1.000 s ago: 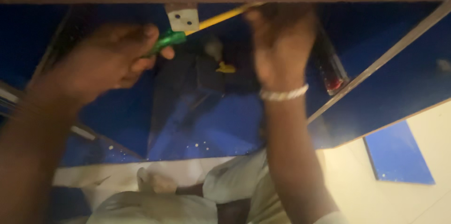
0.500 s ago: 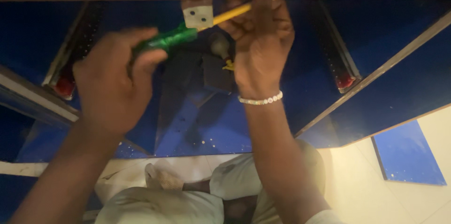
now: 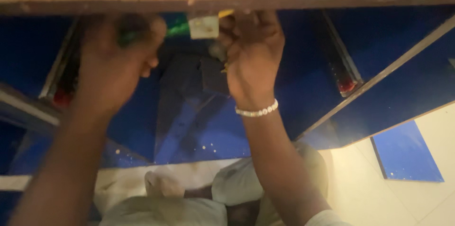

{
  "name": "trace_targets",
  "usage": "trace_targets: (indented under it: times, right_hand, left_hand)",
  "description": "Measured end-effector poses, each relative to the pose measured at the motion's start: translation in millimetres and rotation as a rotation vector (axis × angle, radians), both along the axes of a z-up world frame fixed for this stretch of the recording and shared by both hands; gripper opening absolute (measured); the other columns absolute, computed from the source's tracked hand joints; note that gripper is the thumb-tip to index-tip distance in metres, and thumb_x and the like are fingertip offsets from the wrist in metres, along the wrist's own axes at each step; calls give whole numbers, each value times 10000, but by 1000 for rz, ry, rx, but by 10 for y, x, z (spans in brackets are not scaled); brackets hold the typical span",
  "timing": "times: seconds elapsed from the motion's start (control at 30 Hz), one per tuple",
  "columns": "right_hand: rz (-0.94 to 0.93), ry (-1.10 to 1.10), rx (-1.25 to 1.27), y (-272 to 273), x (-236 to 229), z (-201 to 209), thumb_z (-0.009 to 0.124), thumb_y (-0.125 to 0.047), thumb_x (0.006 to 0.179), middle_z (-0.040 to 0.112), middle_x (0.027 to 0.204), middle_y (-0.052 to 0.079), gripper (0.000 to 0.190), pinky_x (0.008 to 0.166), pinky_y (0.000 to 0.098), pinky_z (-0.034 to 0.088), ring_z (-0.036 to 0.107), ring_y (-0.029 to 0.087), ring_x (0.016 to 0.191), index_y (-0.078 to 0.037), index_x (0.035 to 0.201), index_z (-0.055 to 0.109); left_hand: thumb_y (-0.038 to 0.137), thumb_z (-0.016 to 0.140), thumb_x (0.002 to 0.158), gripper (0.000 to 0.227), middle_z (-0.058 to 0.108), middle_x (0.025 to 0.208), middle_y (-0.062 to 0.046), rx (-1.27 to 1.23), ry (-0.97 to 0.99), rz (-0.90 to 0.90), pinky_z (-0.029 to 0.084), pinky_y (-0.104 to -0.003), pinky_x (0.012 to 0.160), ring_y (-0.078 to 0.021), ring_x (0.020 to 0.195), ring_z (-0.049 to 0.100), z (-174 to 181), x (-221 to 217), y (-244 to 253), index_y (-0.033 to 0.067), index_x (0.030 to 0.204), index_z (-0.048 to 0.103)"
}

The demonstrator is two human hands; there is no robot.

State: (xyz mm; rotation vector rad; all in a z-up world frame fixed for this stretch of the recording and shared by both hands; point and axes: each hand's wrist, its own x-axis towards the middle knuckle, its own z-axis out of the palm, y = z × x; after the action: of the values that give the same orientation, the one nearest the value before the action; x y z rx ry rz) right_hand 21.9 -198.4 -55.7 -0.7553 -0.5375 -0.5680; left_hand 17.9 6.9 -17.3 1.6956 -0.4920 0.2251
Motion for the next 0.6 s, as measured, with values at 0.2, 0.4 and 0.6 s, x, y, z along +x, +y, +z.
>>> trace_targets:
  times: [0.2, 0.4, 0.6]
  right_hand:
    - [-418, 46, -250, 76, -500, 60, 613, -2, 976, 605, 1172, 102, 332, 875, 335, 621, 660, 203, 1050, -40, 1290, 511]
    - [-1412, -409, -1261, 594, -495, 194, 660, -110, 833, 595, 1243, 130, 402, 1067, 450, 472, 594, 311, 1217, -37, 1229, 650]
    - [-724, -276, -1808, 692, -10, 576, 644, -222, 910, 738, 1045, 177, 248, 768, 508, 549, 712, 355, 938, -71, 1087, 730]
  left_hand:
    - [227, 678, 1115, 389, 588, 1353, -72, -313, -415, -46, 462, -366, 1171, -181, 1291, 579, -316, 344, -25, -2, 1393, 531]
    - [382, 417, 1217, 476, 477, 1558, -20, -242, -717, -214, 361, -324, 1227, -146, 1442, 471, -377, 102, -19, 116, 1612, 410]
    - [379, 399, 1248, 455, 517, 1476, -93, -707, -280, -402, 348, -356, 1246, -209, 1398, 476, -251, -73, -118, 25, 1521, 485]
